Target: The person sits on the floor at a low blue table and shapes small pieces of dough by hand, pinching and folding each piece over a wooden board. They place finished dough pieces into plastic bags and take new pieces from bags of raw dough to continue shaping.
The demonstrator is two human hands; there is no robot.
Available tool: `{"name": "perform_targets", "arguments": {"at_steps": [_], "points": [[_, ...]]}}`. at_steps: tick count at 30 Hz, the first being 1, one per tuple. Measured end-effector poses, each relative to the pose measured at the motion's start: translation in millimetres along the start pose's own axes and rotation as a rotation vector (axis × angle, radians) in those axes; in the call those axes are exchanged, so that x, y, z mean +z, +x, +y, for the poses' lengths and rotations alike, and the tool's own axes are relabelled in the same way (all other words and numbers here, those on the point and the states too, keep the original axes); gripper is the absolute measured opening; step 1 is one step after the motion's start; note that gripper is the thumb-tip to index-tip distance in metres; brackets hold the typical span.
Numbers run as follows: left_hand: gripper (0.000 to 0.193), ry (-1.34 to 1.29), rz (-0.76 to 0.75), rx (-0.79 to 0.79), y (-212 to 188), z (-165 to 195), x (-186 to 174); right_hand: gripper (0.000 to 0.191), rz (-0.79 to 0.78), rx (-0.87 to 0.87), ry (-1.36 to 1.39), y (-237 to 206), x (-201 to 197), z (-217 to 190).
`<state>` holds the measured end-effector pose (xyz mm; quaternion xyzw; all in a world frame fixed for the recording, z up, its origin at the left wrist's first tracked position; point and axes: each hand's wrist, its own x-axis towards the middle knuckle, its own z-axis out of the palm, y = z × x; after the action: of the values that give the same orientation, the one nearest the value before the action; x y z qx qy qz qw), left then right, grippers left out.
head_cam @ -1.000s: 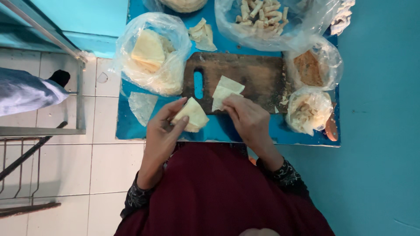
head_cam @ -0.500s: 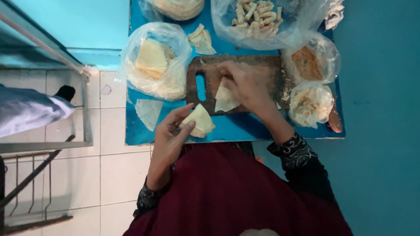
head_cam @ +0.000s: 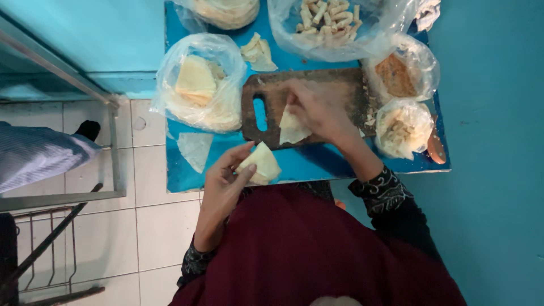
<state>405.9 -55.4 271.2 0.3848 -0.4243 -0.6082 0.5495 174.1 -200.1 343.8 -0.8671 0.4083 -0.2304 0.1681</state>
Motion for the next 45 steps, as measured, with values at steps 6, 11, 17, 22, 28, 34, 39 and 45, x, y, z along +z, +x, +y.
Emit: {"name": "perform_targets", "arguments": {"at_steps": [6, 11, 17, 22, 28, 34, 39, 45], "points": [[0.045, 0.035, -0.021, 0.021, 3, 0, 7, 0.035, 0.012, 0.062, 0.055, 4, -2, 2], [0.046, 0.053, -0.023, -0.002, 4, -5, 9, 0.038, 0.121, 0.122, 0.014, 4, -2, -7], [0.045, 0.021, 0.003, -0.011, -2, -2, 8, 0.040, 0.041, 0.101, 0.047, -13, -33, -8], [0.045, 0.006, 0.019, -0.023, -1, -1, 9, 0.037, 0.014, -0.007, -0.039, -37, -29, -15], [0.045, -0.026, 0.009, -0.038, -1, -1, 12, 0.037, 0.008, 0.246, 0.122, -40, -15, -10], [0.046, -0.051, 0.002, -0.042, -3, 0, 14, 0.034, 0.117, 0.257, 0.078, -39, -16, -11], [0.045, -0.053, 0.011, -0.048, -3, -1, 14, 0.034, 0.165, 0.207, 0.068, -40, -14, -11], [0.041, -0.074, 0.054, 0.000, 3, 0, 20, 0.027, 0.045, 0.058, 0.056, -43, -10, -18]]}}
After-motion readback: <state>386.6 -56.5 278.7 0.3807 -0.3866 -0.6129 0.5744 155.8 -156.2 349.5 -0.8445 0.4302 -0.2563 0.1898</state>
